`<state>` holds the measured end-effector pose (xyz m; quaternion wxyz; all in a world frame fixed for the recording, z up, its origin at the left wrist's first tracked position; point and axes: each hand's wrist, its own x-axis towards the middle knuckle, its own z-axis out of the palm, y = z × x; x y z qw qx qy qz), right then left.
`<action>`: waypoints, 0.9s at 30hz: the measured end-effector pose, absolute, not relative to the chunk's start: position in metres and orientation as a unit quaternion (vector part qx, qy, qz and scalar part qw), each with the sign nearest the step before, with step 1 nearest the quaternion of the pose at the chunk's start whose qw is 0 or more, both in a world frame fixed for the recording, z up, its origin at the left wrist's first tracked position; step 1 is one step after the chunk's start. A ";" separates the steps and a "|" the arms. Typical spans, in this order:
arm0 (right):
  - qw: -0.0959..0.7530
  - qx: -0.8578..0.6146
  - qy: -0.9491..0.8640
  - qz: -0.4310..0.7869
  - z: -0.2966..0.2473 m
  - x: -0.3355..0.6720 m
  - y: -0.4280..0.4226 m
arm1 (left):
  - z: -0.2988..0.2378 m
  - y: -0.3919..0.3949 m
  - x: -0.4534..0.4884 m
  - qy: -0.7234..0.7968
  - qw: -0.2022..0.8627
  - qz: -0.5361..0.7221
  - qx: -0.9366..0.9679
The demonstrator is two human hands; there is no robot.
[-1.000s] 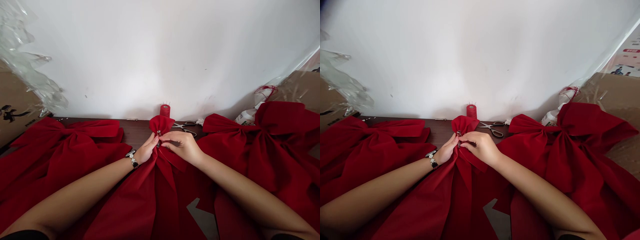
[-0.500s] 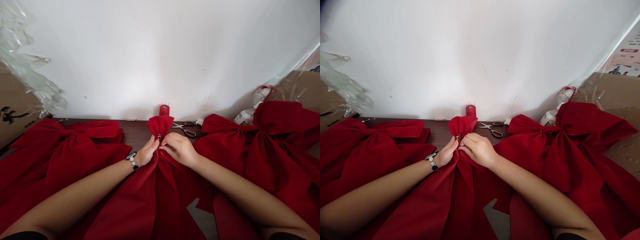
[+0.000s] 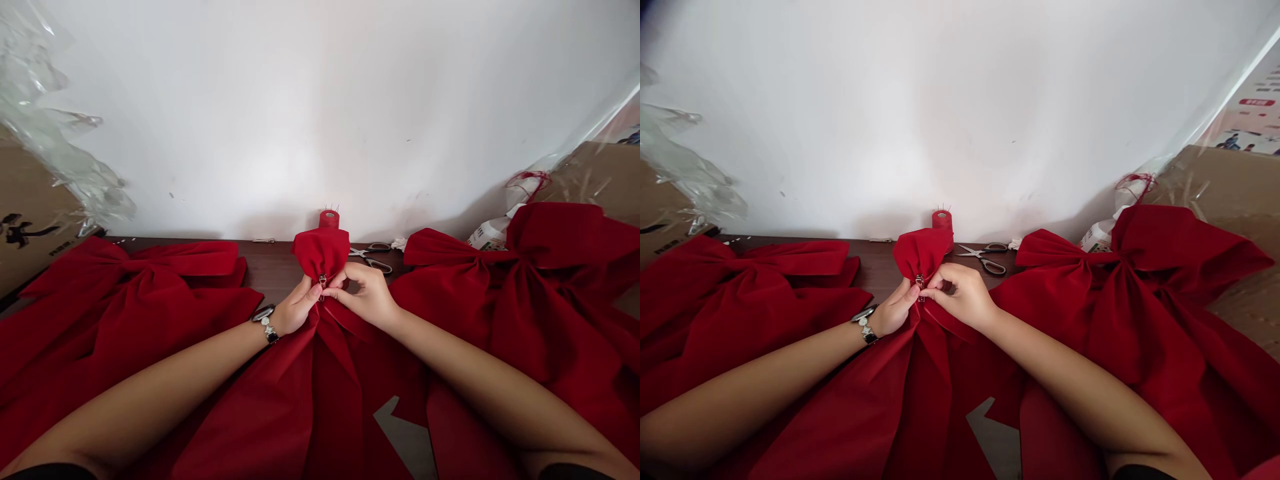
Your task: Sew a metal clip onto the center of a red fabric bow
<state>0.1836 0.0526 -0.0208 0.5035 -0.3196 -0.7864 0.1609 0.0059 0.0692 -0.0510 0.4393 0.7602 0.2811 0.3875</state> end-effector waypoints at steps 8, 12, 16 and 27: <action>0.462 -0.327 -0.687 0.456 -0.022 0.194 0.070 | -0.052 0.069 0.005 0.256 0.445 0.385 0.767; 0.434 -0.263 -0.688 0.518 -0.012 0.205 0.078 | -0.054 0.070 0.004 0.261 0.480 0.372 0.750; 0.421 -0.254 -0.680 0.544 -0.006 0.207 0.079 | -0.056 0.071 0.004 0.239 0.535 0.357 0.727; 0.436 -0.317 -0.618 0.571 -0.010 0.200 0.077 | -0.062 0.075 0.006 0.202 0.640 0.345 0.656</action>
